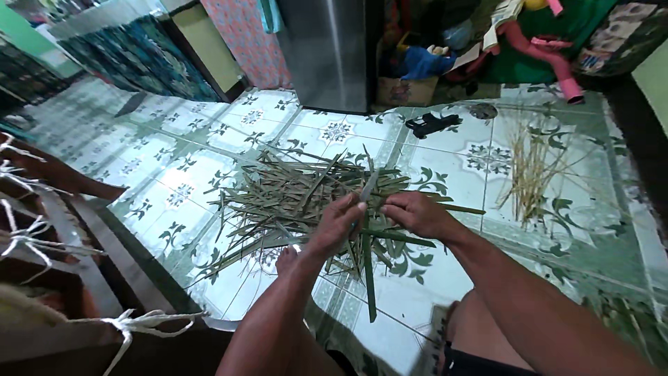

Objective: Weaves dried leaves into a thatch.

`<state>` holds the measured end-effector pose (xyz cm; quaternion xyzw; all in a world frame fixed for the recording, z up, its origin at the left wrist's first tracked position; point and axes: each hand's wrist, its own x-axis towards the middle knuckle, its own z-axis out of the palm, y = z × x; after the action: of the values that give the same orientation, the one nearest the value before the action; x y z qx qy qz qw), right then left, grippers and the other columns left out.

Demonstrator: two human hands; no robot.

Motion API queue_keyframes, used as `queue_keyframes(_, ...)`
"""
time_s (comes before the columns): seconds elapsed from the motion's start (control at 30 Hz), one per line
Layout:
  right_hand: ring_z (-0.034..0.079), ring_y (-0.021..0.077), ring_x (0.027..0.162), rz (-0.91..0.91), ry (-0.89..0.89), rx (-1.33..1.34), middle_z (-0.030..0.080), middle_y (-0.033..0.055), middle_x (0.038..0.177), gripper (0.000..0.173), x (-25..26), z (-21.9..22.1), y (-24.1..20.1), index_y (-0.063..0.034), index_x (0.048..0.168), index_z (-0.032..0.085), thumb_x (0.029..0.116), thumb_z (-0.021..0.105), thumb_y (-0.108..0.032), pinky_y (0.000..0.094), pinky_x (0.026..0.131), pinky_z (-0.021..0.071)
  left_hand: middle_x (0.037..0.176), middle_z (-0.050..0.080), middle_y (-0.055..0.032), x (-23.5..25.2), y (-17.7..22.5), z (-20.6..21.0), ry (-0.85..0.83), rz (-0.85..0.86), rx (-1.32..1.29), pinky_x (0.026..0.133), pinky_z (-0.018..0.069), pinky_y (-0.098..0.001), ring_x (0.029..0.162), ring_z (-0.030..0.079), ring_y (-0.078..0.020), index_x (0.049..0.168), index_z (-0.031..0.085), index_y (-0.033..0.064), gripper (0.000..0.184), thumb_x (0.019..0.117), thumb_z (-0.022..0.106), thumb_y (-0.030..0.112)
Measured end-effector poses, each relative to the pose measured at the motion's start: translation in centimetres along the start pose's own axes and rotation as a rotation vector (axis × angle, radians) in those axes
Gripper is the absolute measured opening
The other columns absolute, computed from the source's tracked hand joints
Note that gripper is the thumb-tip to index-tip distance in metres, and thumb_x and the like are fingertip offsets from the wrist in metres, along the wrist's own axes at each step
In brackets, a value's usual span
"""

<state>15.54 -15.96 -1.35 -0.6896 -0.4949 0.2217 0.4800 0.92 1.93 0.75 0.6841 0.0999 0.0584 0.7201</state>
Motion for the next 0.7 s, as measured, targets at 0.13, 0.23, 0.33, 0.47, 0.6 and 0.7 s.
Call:
queue_keyframes(0.13,0.050,-0.0062,0.060,-0.094,-0.008,0.001,0.060,-0.0078,0.071,0.031,-0.4,-0.9,0.6,-0.0046,0.104,0.073,0.1065,0.050,-0.024,0.0131,0.059,0.0449,0.065,0.056,0.0021,0.5,0.8,-1.5,0.120,0.060,-0.084,0.050,0.0491,-0.0216,0.051,0.053,-0.0057,0.140,0.055,0.0048,0.039,0.1042,0.048,0.017)
queue_keyframes(0.23,0.050,-0.0045,0.059,-0.066,-0.045,-0.007,0.060,-0.0077,0.070,0.032,-0.7,-1.1,0.4,-0.0055,0.106,0.073,0.1074,0.048,-0.025,0.0155,0.059,0.0451,0.064,0.056,0.0013,0.5,1.0,-1.4,0.114,0.073,-0.101,0.050,0.0494,-0.0220,0.051,0.053,-0.0066,0.144,0.052,0.0061,0.041,0.1045,0.047,0.017)
queue_keyframes(0.33,0.049,-0.0047,0.059,-0.067,-0.046,-0.028,0.059,-0.0081,0.070,0.032,-1.1,-1.4,0.1,-0.0059,0.107,0.073,0.1076,0.048,-0.025,0.0145,0.059,0.0447,0.066,0.057,0.0018,0.4,1.2,-1.7,0.115,0.085,-0.061,0.050,0.0488,-0.0210,0.051,0.053,-0.0057,0.142,0.054,0.0054,0.040,0.1044,0.047,0.018)
queue_keyframes(0.47,0.052,-0.0038,0.061,-0.126,-0.027,-0.084,0.061,-0.0052,0.071,0.031,-1.6,-1.6,0.4,-0.0046,0.104,0.074,0.1062,0.049,-0.023,0.0147,0.062,0.0462,0.063,0.053,0.0052,0.4,2.1,-4.2,0.246,0.182,-0.111,0.048,0.0487,-0.0209,0.049,0.051,-0.0045,0.143,0.054,0.0104,0.042,0.1062,0.046,0.027)
queue_keyframes(0.6,0.055,-0.0020,0.063,-0.186,-0.004,-0.137,0.064,-0.0028,0.073,0.032,-2.0,-2.2,1.0,-0.0058,0.102,0.075,0.1056,0.050,-0.024,0.0171,0.063,0.0488,0.061,0.052,0.0050,-0.4,2.7,-6.6,0.308,0.269,-0.191,0.046,0.0475,-0.0203,0.046,0.050,-0.0044,0.142,0.054,0.0143,0.039,0.1067,0.044,0.028)
queue_keyframes(0.7,0.057,-0.0009,0.065,-0.203,-0.001,-0.166,0.066,-0.0025,0.074,0.032,-2.3,-2.6,1.3,-0.0067,0.100,0.075,0.1052,0.050,-0.026,0.0187,0.065,0.0503,0.061,0.052,0.0055,-1.3,3.2,-7.7,0.348,0.303,-0.225,0.045,0.0467,-0.0205,0.046,0.049,-0.0043,0.141,0.055,0.0165,0.038,0.1064,0.045,0.029)
